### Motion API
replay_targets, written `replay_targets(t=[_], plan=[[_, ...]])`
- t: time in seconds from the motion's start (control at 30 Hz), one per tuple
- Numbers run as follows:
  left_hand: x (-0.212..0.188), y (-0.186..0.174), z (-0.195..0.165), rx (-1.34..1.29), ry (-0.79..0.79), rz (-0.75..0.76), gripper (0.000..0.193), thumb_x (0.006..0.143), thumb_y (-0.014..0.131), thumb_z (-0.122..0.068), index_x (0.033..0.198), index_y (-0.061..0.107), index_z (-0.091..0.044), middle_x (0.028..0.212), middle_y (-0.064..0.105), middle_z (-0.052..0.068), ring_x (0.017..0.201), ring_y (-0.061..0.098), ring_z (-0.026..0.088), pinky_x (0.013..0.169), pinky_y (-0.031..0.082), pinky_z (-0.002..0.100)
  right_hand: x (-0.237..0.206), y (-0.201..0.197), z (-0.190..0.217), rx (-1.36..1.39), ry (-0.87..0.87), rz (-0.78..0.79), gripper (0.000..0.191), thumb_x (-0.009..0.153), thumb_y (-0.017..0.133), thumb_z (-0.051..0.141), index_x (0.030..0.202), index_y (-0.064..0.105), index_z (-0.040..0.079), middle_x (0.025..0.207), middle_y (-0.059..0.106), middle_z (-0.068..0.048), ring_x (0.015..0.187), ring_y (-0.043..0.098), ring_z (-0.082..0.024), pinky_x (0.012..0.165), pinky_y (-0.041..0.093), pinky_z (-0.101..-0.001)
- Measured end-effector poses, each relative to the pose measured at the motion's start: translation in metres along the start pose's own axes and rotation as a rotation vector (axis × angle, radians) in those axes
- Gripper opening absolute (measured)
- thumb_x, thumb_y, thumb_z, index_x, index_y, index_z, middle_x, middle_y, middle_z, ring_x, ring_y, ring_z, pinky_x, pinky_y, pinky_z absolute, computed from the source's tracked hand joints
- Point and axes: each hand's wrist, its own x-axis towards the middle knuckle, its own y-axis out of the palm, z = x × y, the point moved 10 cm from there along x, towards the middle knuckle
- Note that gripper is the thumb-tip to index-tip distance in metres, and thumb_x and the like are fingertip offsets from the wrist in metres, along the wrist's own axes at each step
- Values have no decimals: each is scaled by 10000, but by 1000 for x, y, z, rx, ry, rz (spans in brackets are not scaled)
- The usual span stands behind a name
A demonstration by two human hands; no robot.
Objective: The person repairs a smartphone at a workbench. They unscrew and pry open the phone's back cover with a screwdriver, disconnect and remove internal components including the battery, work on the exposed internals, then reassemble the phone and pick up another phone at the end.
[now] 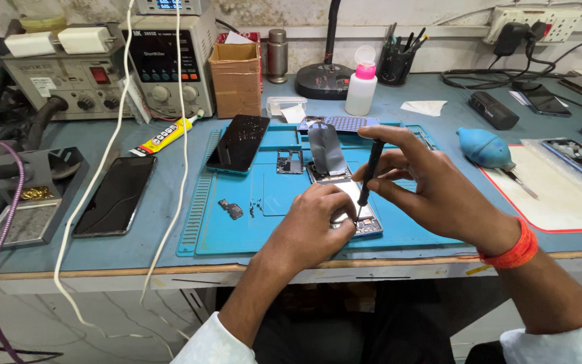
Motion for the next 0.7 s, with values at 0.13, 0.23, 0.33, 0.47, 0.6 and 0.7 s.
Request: replay_targets(t=[0.13, 0.23, 0.33, 0.47, 0.6, 0.7], plan=[[0, 1, 0, 11, -14, 3, 149, 802, 683, -145, 893, 749, -47, 983, 711, 102, 1018, 659, 281, 935, 522, 411, -1, -3, -7, -16, 72, -29, 689, 907, 731, 97, 1500, 383, 144, 986, 767, -82, 820, 764, -177, 799, 643, -356], [0, 0, -2, 21, 17, -3, 144, 805, 688, -144, 895, 747, -48, 972, 713, 104, 1035, 654, 290, 949, 515, 417, -1, -3, -9, -50, 99, -51, 676, 910, 725, 92, 1495, 392, 156, 963, 769, -84, 809, 762, -178, 799, 651, -354], [0, -1, -2, 15, 23, -11, 143, 799, 691, -140, 893, 742, -46, 978, 712, 108, 1035, 654, 296, 951, 514, 420, -1, -3, -5, -24, 63, -49, 671, 911, 713, 78, 1487, 376, 141, 1006, 767, -84, 871, 777, -171, 821, 650, -354], [0, -2, -3, 8, 36, -19, 137, 797, 695, -140, 887, 740, -48, 976, 711, 110, 1033, 653, 300, 946, 515, 423, 0, -4, -4, -21, 52, -41, 678, 907, 707, 63, 1486, 362, 132, 1018, 769, -86, 897, 783, -172, 842, 649, -357], [0, -1, -3, 9, 24, -12, 129, 798, 697, -144, 881, 738, -54, 963, 710, 105, 1030, 651, 296, 941, 514, 421, 0, -5, -4, -21, 65, -39, 674, 903, 704, 54, 1477, 359, 128, 1029, 771, -88, 912, 784, -173, 859, 647, -359], [0, -2, -3, 11, 12, -6, 140, 805, 696, -149, 903, 733, -55, 963, 705, 104, 1026, 650, 286, 941, 514, 417, -1, -8, -8, -21, 107, -54, 675, 897, 710, 54, 1469, 360, 127, 1047, 762, -91, 923, 773, -170, 847, 652, -355]])
